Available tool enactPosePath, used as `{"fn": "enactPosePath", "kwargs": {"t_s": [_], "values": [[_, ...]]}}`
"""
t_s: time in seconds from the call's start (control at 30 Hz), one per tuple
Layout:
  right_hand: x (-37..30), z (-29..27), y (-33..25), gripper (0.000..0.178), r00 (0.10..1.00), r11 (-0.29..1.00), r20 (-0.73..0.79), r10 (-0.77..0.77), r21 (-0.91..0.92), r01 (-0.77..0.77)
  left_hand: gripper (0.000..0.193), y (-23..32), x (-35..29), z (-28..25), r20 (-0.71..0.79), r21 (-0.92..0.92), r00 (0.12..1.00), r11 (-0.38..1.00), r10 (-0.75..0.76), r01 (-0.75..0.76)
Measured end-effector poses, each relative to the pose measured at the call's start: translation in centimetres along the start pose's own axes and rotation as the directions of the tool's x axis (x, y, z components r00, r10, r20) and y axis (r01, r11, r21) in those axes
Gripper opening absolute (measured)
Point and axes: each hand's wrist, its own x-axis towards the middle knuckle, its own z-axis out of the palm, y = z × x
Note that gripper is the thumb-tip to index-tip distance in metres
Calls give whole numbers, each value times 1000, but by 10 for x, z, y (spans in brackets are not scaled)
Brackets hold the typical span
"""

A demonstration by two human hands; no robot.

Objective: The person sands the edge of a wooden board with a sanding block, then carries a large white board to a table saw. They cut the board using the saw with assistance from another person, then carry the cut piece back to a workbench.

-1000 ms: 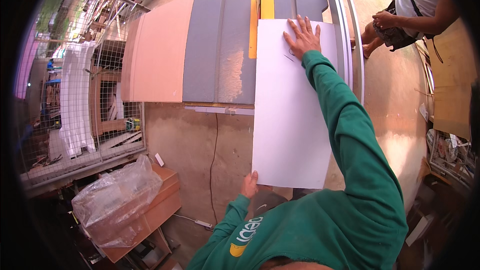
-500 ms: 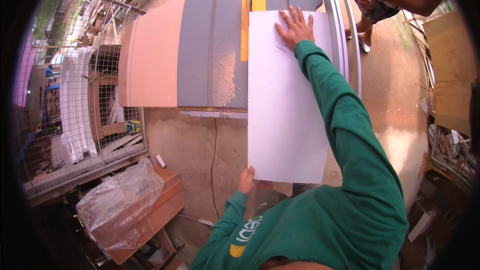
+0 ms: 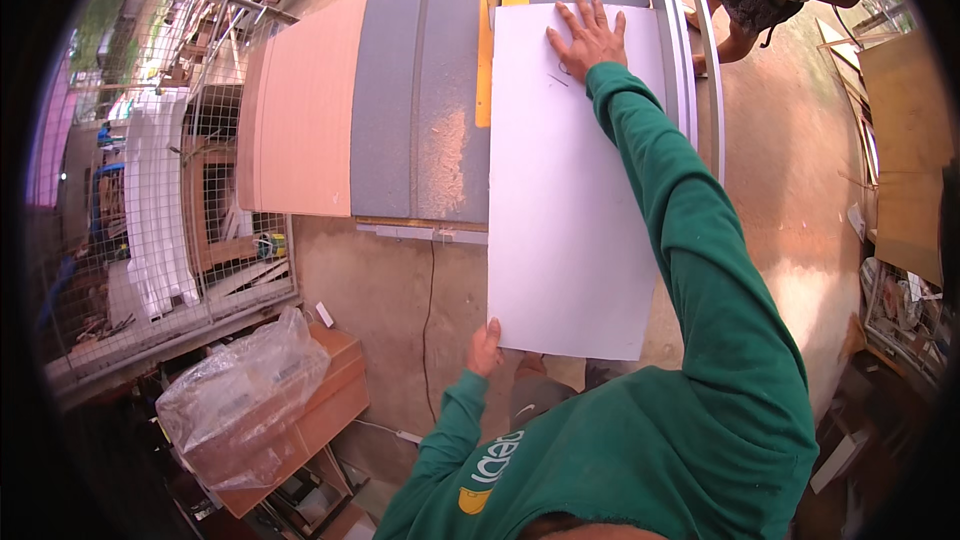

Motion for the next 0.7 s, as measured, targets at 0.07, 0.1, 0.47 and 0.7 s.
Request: {"fn": "enactPosePath", "kwargs": {"t_s": [0.07,0.1,0.47,0.7], "values": [[5,1,1,63,1000,1000,-9,-1,-12,1,72,5,3,2,7,-10,999,999,37,-37],[8,1,1,63,1000,999,15,2,-32,-2,72,7,4,2,8,-15,999,999,34,-34],[41,12,5,62,998,1000,-55,-3,22,4,66,33,23,7,5,-31,998,997,64,-63],[44,9,7,63,999,999,-28,-16,42,17,62,43,13,27,-134,-102,986,988,99,-113]]}}
